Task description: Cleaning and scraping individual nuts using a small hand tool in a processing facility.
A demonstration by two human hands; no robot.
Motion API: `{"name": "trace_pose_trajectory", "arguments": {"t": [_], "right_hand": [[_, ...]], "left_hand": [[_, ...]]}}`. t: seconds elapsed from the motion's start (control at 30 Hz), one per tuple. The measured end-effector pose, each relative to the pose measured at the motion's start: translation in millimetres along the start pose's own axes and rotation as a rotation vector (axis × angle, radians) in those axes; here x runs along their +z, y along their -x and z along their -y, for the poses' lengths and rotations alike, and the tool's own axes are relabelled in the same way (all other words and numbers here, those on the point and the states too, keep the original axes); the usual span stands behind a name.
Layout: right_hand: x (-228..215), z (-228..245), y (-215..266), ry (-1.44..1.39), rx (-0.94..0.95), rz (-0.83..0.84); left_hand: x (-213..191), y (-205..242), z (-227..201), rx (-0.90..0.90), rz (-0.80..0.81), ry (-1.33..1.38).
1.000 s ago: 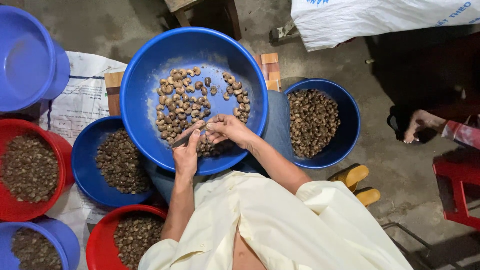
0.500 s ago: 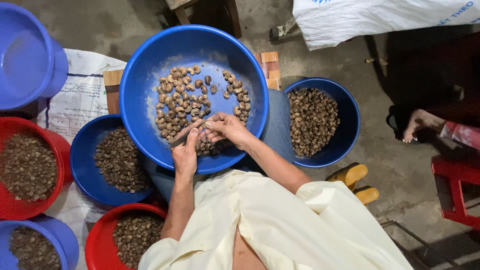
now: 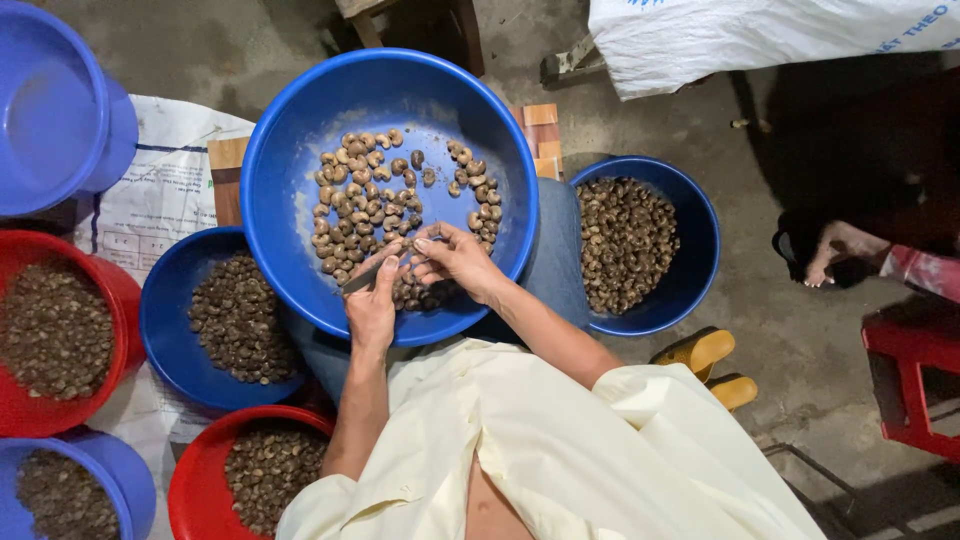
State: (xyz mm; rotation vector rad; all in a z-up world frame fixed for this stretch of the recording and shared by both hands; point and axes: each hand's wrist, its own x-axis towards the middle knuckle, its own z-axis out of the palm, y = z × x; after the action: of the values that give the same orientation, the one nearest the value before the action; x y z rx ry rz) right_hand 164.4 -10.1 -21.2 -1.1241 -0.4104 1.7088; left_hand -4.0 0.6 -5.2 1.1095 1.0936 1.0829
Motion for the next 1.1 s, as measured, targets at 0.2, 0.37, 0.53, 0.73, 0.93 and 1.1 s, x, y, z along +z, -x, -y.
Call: {"name": "trace_pose_trajectory", "arguments": {"t": [0.2,0.37,0.53,0.73,0.93,1.1], "right_hand": [[11.7,16.8,12.6,-0.004,0.048,0.008],[13.6,18.4,13.5,-0.003,0.069,0.013],[4.8,-0.9,3.6,0.036,0.019,-0.021],[-1.2,-13.4,-3.3,0.147,-0.094,-0.010],[-6.9,-8.0,0.1,0.368,-0.187,-0.008],[-1.9,2.0,10.2,0.568,-0.271,0.021]], "left_hand": [[0.6,-0.3,-1.9,0.014,-0.001,-0.020],[-3.0,-2.2,-6.7,0.090,0.027,-0.157],[-2.2,-2.1,-10.1,0.147,0.059,-0.251],[-1.0,-2.4,-18.9,0.201,0.081,-0.293],[-0.9,-1.4,-19.2,0.195,0.089,-0.322],[8.2,3.4,-33.6,0.167,0.107,-0.290]]}}
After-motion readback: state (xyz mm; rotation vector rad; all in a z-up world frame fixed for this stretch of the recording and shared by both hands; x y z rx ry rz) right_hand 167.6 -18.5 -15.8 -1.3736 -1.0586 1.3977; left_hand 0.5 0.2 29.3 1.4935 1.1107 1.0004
